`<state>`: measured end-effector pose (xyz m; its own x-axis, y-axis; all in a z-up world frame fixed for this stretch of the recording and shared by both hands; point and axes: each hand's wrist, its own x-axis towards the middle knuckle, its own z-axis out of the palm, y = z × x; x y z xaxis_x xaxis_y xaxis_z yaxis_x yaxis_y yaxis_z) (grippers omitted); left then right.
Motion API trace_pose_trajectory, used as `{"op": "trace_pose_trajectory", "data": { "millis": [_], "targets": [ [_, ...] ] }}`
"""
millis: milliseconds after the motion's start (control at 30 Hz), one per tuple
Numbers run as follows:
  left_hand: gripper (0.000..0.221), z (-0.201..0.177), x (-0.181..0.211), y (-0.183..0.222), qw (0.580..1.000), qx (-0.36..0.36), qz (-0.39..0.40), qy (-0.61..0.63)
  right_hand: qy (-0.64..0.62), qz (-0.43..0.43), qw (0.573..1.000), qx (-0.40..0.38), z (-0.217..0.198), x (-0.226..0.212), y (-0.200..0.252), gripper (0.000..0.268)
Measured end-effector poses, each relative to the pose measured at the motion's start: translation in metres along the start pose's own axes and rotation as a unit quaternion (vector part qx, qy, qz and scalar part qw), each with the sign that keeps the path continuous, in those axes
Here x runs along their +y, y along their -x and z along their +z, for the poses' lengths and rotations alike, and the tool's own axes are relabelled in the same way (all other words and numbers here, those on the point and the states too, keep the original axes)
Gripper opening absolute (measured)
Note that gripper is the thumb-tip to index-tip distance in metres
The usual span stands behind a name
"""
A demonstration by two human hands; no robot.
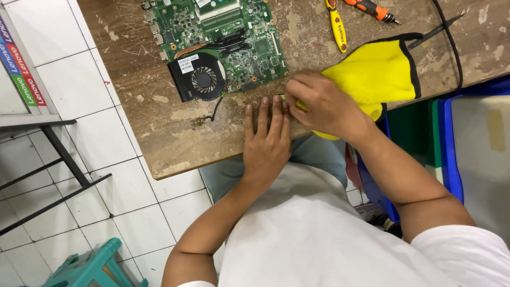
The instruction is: Inspecting and cleaning a small electronic component from a computer motherboard using a screwdriver.
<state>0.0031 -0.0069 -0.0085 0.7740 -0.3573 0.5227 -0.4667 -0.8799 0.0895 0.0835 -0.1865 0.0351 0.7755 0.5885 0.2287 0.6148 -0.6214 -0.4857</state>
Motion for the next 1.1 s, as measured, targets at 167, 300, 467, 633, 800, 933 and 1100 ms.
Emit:
{"op": "trace_pose_trajectory", "data": {
  "millis": [167, 300, 467, 633, 800, 933, 1100],
  "targets": [
    [0.046, -0.001, 0.001, 0.001, 1.0, -0.001, 0.001, -0.008, 0.027, -0.014, 0.999, 0.027, 0.009, 0.006, -0.01, 0.014],
    [0.044, -0.002, 0.001, -0.001, 1.0, 0.014, -0.004, -0.01, 0.021, -0.022, 1.0, 0.004, 0.0, -0.002, -0.007, 0.014],
    [0.044, -0.006, 0.002, -0.002, 1.0, 0.016, -0.012, -0.007, 0.006, -0.009, 1.0, 0.01, 0.002, 0.003, -0.011, 0.011],
    [0.041, -0.01, 0.0, -0.005, 1.0, 0.017, -0.009, 0.002, 0.04, -0.022, 0.999, 0.024, 0.004, -0.002, -0.009, 0.013],
    [0.041, -0.011, 0.001, -0.005, 1.0, 0.019, -0.015, 0.014, 0.022, -0.002, 0.999, 0.035, 0.008, 0.004, -0.007, 0.011],
    [0.042, -0.013, -0.001, -0.007, 1.0, 0.02, -0.011, 0.012, 0.04, 0.006, 0.998, 0.047, 0.006, -0.001, -0.005, 0.012],
    [0.043, -0.01, 0.001, -0.004, 1.0, 0.014, -0.012, 0.002, -0.013, 0.014, 1.0, 0.021, -0.001, -0.007, -0.002, 0.013]
  ]
}}
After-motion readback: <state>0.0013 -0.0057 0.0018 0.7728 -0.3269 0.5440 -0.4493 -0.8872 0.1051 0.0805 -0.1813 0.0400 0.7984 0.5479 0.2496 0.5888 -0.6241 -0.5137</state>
